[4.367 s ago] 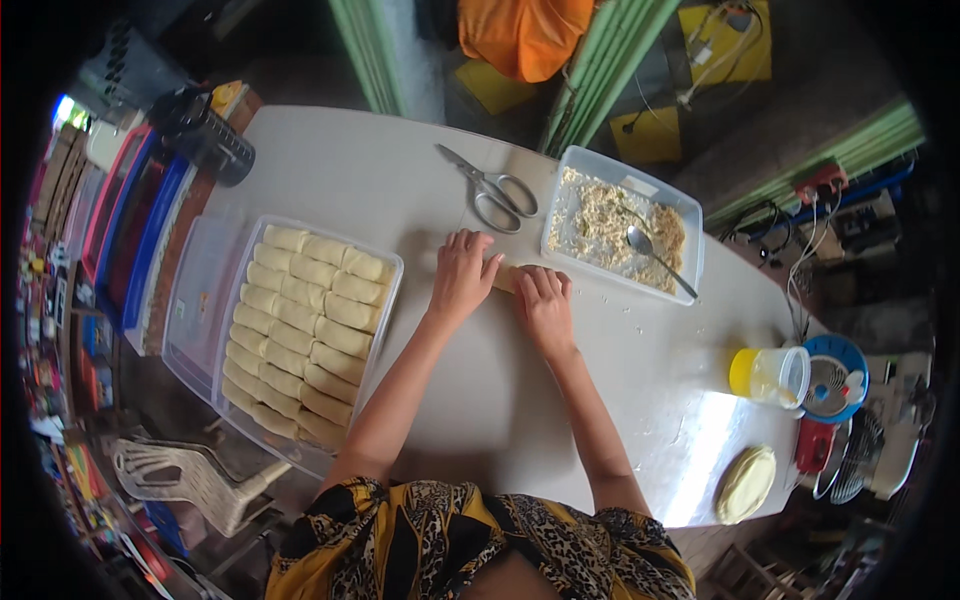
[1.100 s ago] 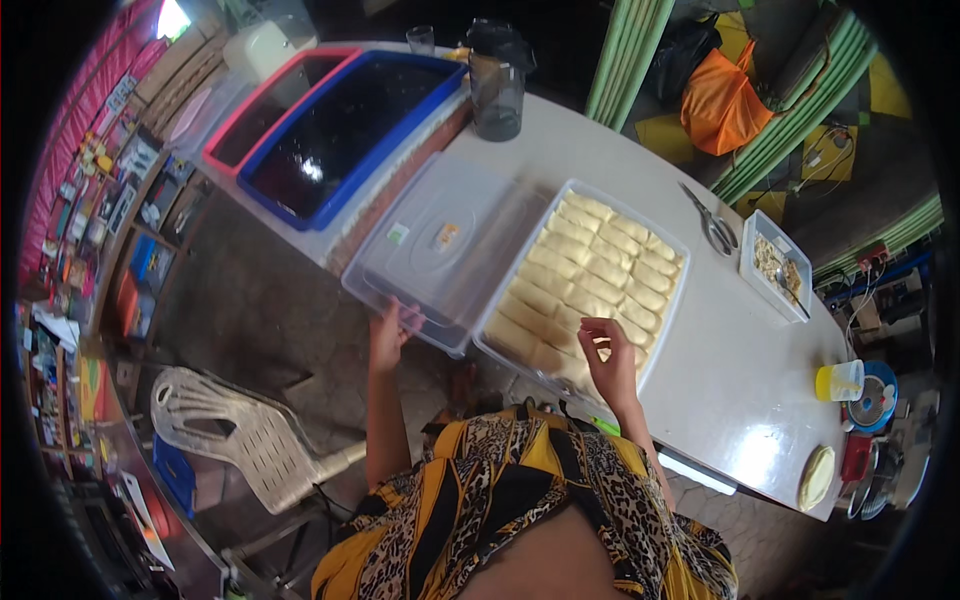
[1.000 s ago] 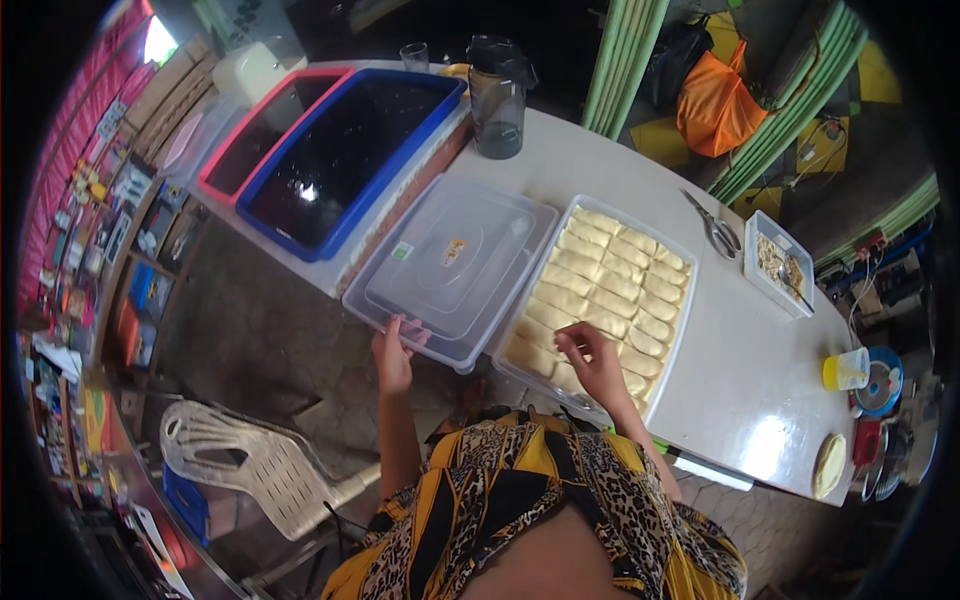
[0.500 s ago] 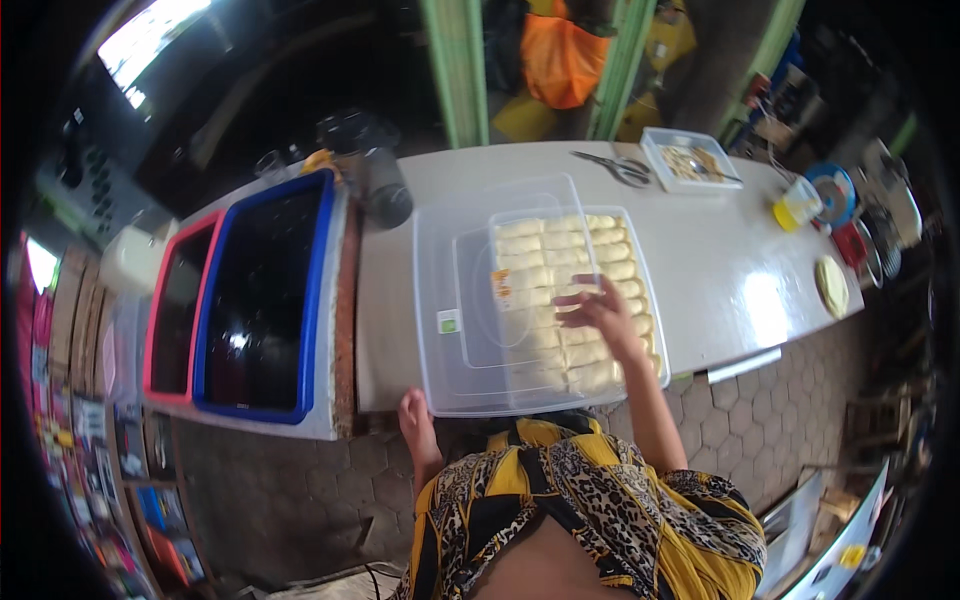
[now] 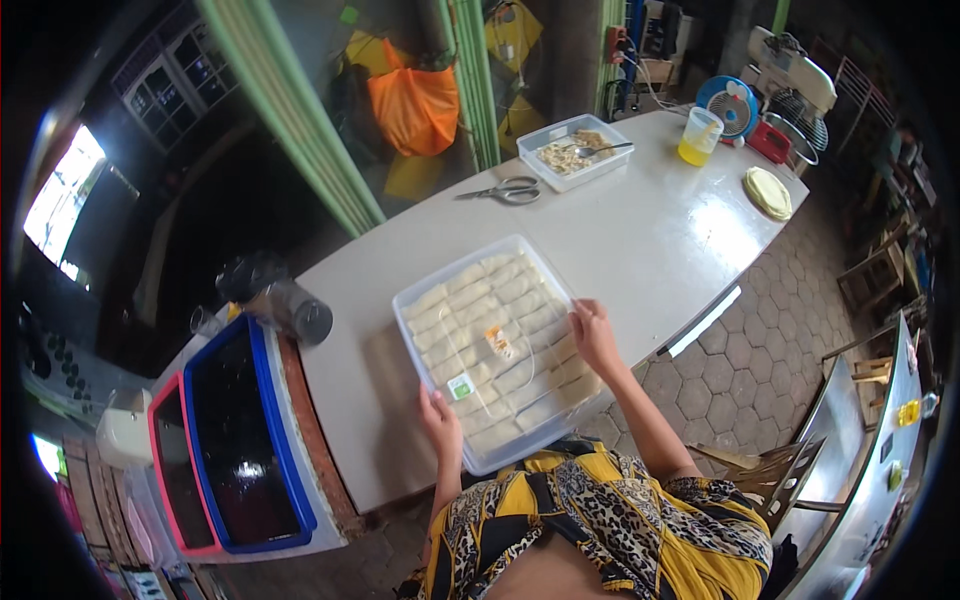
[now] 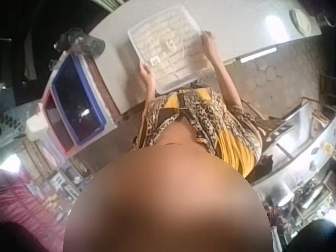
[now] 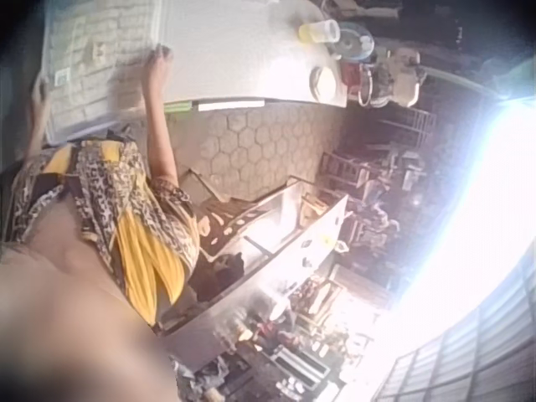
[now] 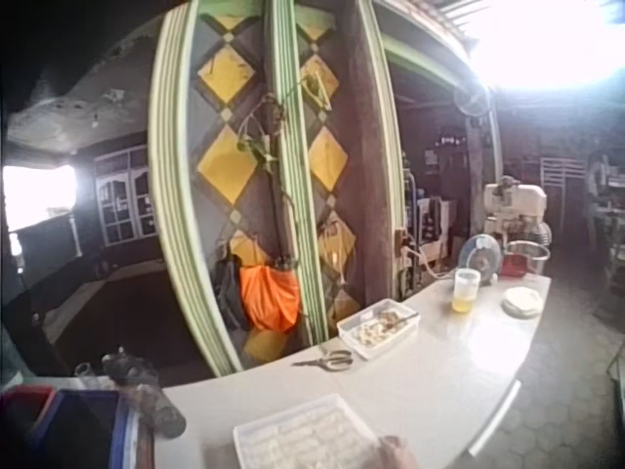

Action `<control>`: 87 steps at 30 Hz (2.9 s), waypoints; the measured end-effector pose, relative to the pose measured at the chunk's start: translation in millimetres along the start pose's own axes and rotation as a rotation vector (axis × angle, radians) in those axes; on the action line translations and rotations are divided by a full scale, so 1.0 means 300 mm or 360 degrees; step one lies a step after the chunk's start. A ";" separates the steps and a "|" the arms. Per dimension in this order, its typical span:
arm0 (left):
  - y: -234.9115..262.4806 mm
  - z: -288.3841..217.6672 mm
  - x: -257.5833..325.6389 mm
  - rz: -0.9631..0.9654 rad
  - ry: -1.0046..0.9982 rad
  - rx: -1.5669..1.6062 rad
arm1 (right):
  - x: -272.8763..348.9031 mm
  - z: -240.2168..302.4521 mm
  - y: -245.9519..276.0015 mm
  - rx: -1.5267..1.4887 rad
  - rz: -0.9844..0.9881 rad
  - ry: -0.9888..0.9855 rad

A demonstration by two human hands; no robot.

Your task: Folding and preparing small pastries on a table in a kitchen.

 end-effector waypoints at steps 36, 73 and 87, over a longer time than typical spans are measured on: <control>-0.451 -0.284 -0.719 0.0411 -0.0406 -0.1628 | 0.088 -0.158 0.085 -0.0002 -0.0292 -0.0676; -0.600 -0.062 -0.812 0.1297 0.0106 -0.0848 | -0.149 -0.628 0.178 -0.0134 0.0153 -0.1409; -0.281 -0.169 -0.415 0.0508 -0.0161 -0.0620 | 0.193 -0.419 0.297 -0.0042 0.0043 -0.1430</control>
Point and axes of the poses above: each hand's wrist, its own x-axis away from the middle knuckle, its own y-axis out of the back of the hand, z = x × y, the point moved 8 cm from there along -x, towards the middle knuckle, and after that the axes turned 9 degrees about z, right-handed, at the moved point
